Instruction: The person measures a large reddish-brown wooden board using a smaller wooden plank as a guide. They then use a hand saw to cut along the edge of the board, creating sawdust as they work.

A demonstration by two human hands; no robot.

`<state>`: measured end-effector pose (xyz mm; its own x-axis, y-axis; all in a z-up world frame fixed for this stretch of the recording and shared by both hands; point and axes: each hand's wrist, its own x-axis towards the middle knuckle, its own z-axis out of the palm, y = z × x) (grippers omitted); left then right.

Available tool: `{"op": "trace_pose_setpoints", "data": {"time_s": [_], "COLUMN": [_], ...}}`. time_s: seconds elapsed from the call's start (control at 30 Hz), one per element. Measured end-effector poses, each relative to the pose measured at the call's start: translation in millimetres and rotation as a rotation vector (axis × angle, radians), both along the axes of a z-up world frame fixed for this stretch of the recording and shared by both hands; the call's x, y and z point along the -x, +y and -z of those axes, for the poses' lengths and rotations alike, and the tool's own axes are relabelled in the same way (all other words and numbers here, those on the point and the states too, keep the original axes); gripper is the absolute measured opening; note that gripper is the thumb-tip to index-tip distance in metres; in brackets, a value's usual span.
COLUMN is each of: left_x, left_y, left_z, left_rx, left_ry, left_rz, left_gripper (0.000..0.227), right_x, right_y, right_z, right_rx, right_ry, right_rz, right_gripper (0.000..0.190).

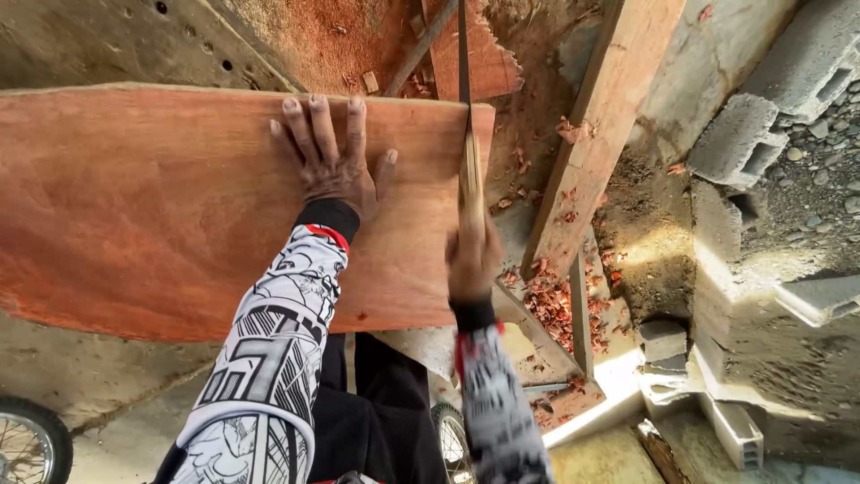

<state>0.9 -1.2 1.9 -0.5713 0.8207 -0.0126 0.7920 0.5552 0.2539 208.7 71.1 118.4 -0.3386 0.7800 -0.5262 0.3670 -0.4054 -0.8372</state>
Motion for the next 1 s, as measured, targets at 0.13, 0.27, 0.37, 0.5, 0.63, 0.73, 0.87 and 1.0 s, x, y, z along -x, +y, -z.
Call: {"op": "trace_pose_setpoints", "data": {"time_s": [0.13,0.27,0.37,0.5,0.63,0.73,0.87,1.0], "left_x": [-3.3,-1.6,-0.1,1.9,0.8,3.1,3.2,2.5], "left_y": [-1.7,-0.7,0.8,3.1,-2.6,3.0,-2.0,-1.1], "left_z": [0.0,0.6,-7.5,-1.6,-4.0,-4.3,9.4,2.8], "left_rx": [-0.021,-0.025,-0.004,-0.014,-0.011,-0.034,-0.031,0.031], "left_ry": [0.012,0.047,0.002,0.032,-0.021,0.014,0.046,0.04], "left_rz": [-0.011,-0.001,0.001,-0.012,0.004,0.006,0.037,0.024], "left_gripper": [0.082,0.088,0.082,0.084,0.084,0.084,0.086,0.084], "right_x": [3.7,-93.9,-111.0,-42.9,29.1,-56.7,-116.5,-88.0], "right_y": [-6.3,-109.2,-121.3,-30.7,15.2,-55.2,-137.6,-63.9], "right_z": [-16.8,-100.7,-128.8,4.0,-10.6,-45.3,-122.4,14.8], "right_rx": [-0.002,0.13,0.173,0.089,-0.004,0.019,0.126,0.183], "right_ry": [0.004,-0.152,-0.23,-0.08,-0.043,-0.07,-0.102,0.039], "right_rz": [0.042,0.171,0.173,0.138,0.002,0.016,0.197,0.213], "right_gripper": [0.027,0.05,0.048,0.039,0.034,0.039,0.059,0.041]}}
